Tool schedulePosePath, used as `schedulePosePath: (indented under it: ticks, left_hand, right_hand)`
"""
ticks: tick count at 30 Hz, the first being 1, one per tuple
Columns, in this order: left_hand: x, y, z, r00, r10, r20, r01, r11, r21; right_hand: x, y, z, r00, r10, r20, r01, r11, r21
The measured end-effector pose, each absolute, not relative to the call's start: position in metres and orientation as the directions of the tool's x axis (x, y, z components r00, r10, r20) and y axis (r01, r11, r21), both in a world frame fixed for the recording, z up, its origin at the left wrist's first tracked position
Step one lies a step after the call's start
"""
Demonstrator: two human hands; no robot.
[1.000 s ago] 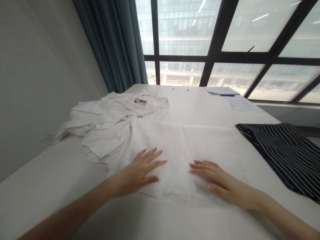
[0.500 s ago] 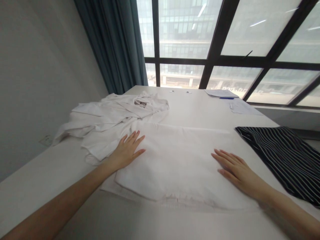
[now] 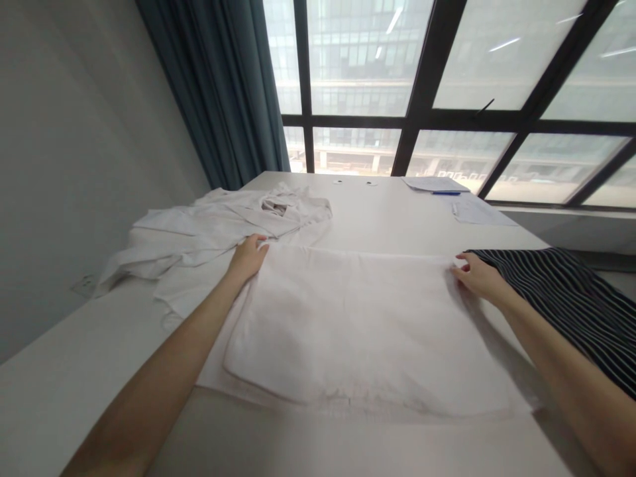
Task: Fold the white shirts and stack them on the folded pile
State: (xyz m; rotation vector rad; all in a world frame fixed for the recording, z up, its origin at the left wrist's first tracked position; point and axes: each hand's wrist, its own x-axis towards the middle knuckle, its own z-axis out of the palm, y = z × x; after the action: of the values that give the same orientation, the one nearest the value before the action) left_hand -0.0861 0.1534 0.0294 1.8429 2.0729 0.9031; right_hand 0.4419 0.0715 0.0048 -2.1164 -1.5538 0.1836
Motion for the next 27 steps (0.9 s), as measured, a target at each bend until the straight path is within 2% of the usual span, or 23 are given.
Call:
schedulePosePath:
  ticks: [5,8,12,16,21,24,27]
  left_hand:
    - [-0.089,0.154,0.028,-0.182,0.957,0.224,0.768,-0.004,0.64]
    - [-0.09,0.155,0.03,-0.183,0.969,0.167,0.67,-0.001,0.742]
    - [-0.092,0.152,0.033,-0.16,0.985,0.062,0.503,0.027,0.864]
    - [-0.091,0.148,0.037,-0.096,0.995,-0.02,0.298,0.048,0.953]
    - [-0.088,0.142,0.04,-0.008,0.998,-0.061,0.078,0.061,0.995]
    - [-0.088,0.142,0.036,0.018,0.998,-0.068,0.075,0.066,0.995]
    - [-0.09,0.148,0.028,-0.05,0.999,0.007,0.234,0.005,0.972]
  right_hand:
    - [0.446,0.068,-0.005,0.336,0.928,0.164,0.765,-0.167,-0.622]
    - [0.446,0.068,-0.004,0.341,0.923,0.176,0.686,-0.116,-0.719]
    - [0.445,0.066,0.003,0.361,0.932,0.025,0.449,-0.15,-0.881]
    - [0.44,0.062,0.007,0.351,0.929,-0.121,0.377,-0.259,-0.889]
    - [0.436,0.062,0.004,0.36,0.93,-0.08,0.364,-0.218,-0.906]
    - [0.436,0.064,-0.002,0.372,0.927,-0.051,0.382,-0.204,-0.901]
    - [0.436,0.066,-0.006,0.38,0.925,0.006,0.437,-0.174,-0.883]
